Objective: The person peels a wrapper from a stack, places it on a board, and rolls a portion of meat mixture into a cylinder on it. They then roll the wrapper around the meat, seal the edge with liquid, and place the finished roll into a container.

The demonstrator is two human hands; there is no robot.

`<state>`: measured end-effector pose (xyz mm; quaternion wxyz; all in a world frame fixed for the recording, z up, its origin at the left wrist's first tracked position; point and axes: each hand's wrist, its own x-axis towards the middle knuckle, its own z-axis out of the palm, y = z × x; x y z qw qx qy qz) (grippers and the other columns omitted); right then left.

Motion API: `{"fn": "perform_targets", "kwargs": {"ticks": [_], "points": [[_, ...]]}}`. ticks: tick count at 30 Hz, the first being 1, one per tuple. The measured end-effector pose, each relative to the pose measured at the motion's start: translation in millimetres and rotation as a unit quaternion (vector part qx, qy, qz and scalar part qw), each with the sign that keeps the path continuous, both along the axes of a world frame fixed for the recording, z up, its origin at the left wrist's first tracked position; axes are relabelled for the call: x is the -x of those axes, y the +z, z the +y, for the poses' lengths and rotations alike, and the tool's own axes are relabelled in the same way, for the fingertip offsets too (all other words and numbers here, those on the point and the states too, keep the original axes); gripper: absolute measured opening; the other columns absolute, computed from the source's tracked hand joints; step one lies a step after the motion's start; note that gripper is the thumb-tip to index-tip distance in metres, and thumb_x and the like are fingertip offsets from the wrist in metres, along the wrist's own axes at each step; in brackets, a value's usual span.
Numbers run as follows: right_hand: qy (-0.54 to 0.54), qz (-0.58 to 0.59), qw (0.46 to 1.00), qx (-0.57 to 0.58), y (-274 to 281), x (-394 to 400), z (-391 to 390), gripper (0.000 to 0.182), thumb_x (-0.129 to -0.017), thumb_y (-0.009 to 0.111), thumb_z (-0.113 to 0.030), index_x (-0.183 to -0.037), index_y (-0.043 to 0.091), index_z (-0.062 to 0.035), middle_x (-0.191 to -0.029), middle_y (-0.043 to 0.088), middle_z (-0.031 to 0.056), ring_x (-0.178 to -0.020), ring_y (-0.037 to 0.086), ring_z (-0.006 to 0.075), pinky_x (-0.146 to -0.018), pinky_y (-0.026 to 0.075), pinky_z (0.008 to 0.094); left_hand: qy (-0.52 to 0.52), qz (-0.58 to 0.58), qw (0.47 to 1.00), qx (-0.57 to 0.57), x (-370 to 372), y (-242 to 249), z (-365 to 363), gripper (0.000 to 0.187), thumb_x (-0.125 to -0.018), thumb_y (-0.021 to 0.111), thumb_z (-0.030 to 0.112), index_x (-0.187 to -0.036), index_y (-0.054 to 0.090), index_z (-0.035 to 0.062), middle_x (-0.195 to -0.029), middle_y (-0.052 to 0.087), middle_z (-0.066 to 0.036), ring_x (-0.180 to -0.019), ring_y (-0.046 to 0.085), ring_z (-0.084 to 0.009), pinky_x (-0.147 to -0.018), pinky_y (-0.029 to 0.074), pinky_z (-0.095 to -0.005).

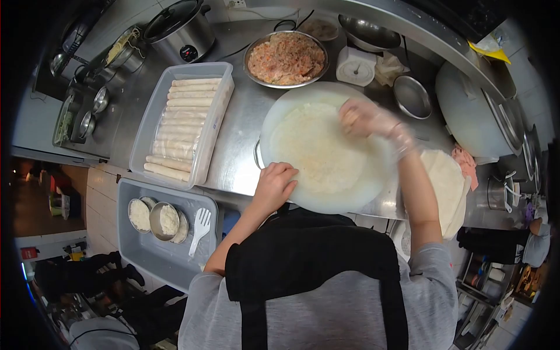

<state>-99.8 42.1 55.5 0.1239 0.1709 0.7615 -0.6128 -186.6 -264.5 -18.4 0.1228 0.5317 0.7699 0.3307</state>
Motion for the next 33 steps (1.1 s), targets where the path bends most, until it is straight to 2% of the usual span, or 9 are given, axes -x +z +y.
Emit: {"fn": "perform_targets", "kwargs": {"ticks": [2, 7, 9, 14, 17, 19, 22, 27, 33], "points": [[0.122, 0.087, 0.953, -0.262, -38.9, 4.8, -38.7, 0.049, -0.07, 0.072, -0.019, -0.111, 0.052, -0.0026, -0.091, 0.059, 0.0077, -0.088, 0.056, 0.0195, -0.079, 0.046, 0.031, -0.022, 0.021, 0.999, 0.019, -5.0, 2.4, -3.8, 0.028, -0.076, 0.064, 0.011, -0.103, 0.062, 0.0024, -0.107, 0.056, -0.008, -0.1, 0.051, -0.0265, -0.083, 0.039, -0.0368], [-0.008, 0.12, 0.963, -0.242, -56.4, 1.6, -63.5, 0.052, -0.072, 0.073, -0.033, -0.108, 0.054, 0.0002, -0.107, 0.056, 0.0189, -0.095, 0.057, 0.0311, -0.081, 0.046, 0.0383, -0.016, 0.004, 1.0, -0.001, -4.1, -1.7, -12.1, 0.029, -0.076, 0.063, 0.01, -0.104, 0.062, 0.0017, -0.107, 0.056, -0.009, -0.1, 0.052, -0.0271, -0.084, 0.039, -0.0369], [0.021, 0.263, 0.856, -0.446, -70.9, -1.9, -84.5, 0.041, -0.078, 0.067, -0.033, -0.1, 0.058, 0.0002, -0.103, 0.055, 0.0192, -0.096, 0.054, 0.0328, -0.084, 0.044, 0.0393, -0.014, 0.003, 1.0, -0.027, -4.4, -6.2, -13.9, 0.03, -0.075, 0.064, 0.009, -0.104, 0.062, 0.0016, -0.108, 0.056, -0.01, -0.1, 0.052, -0.0273, -0.084, 0.04, -0.037], [0.042, 0.194, 0.85, -0.487, -77.6, -10.0, -125.5, 0.031, -0.079, 0.063, -0.03, -0.09, 0.059, -0.0014, -0.1, 0.054, 0.0185, -0.098, 0.051, 0.0345, -0.088, 0.041, 0.0425, -0.007, 0.014, 0.999, -0.039, -5.8, -9.8, -14.7, 0.031, -0.073, 0.065, 0.008, -0.104, 0.062, 0.0021, -0.109, 0.056, -0.01, -0.1, 0.053, -0.0274, -0.083, 0.04, -0.0372], [0.081, 0.085, 0.883, -0.455, -80.0, -3.7, -119.2, 0.041, -0.076, 0.065, -0.03, -0.105, 0.056, -0.0018, -0.103, 0.053, 0.0178, -0.1, 0.049, 0.0362, -0.089, 0.04, 0.0434, -0.009, 0.026, 0.999, -0.03, -7.1, -7.5, -15.6, 0.032, -0.073, 0.065, 0.009, -0.104, 0.061, 0.0026, -0.109, 0.056, -0.01, -0.1, 0.053, -0.0276, -0.084, 0.04, -0.0378], [0.063, 0.228, 0.908, -0.347, -76.0, -8.0, -105.8, 0.06, -0.072, 0.069, -0.03, -0.121, 0.047, -0.003, -0.107, 0.051, 0.0174, -0.101, 0.049, 0.0365, -0.09, 0.041, 0.0429, -0.007, 0.037, 0.999, -0.026, -9.0, -3.7, -14.5, 0.032, -0.073, 0.065, 0.009, -0.105, 0.061, 0.0028, -0.11, 0.056, -0.01, -0.101, 0.053, -0.0276, -0.084, 0.04, -0.0381], [0.059, 0.229, 0.876, -0.419, -69.7, -26.0, -91.4, 0.071, -0.072, 0.07, -0.029, -0.131, 0.039, -0.0061, -0.106, 0.049, 0.0157, -0.1, 0.048, 0.0355, -0.088, 0.04, 0.0436, 0.006, 0.075, 0.997, -0.008, -17.4, 2.0, -6.7, 0.033, -0.073, 0.066, 0.01, -0.105, 0.061, 0.0032, -0.11, 0.056, -0.009, -0.101, 0.052, -0.0276, -0.085, 0.04, -0.0397], [0.076, 0.238, 0.87, -0.426, -97.4, -37.0, -90.1, 0.073, -0.066, 0.074, -0.029, -0.127, 0.043, -0.0043, -0.108, 0.049, 0.0164, -0.101, 0.048, 0.0353, -0.089, 0.041, 0.0426, -0.137, -0.001, 0.991, -0.001, -39.5, -1.5, 12.8, 0.031, -0.073, 0.066, 0.012, -0.102, 0.061, 0.0031, -0.107, 0.056, -0.009, -0.1, 0.052, -0.0271, -0.085, 0.042, -0.0383], [0.045, 0.211, 0.874, -0.436, -84.7, -31.6, -99.5, 0.06, -0.067, 0.072, -0.027, -0.119, 0.051, -0.0049, -0.104, 0.05, 0.015, -0.097, 0.05, 0.0345, -0.084, 0.042, 0.0422, -0.116, -0.001, 0.993, 0.007, -46.7, -3.4, 9.2, 0.033, -0.072, 0.067, 0.011, -0.103, 0.061, 0.0033, -0.107, 0.056, -0.009, -0.1, 0.052, -0.0268, -0.085, 0.043, -0.0363]]}}
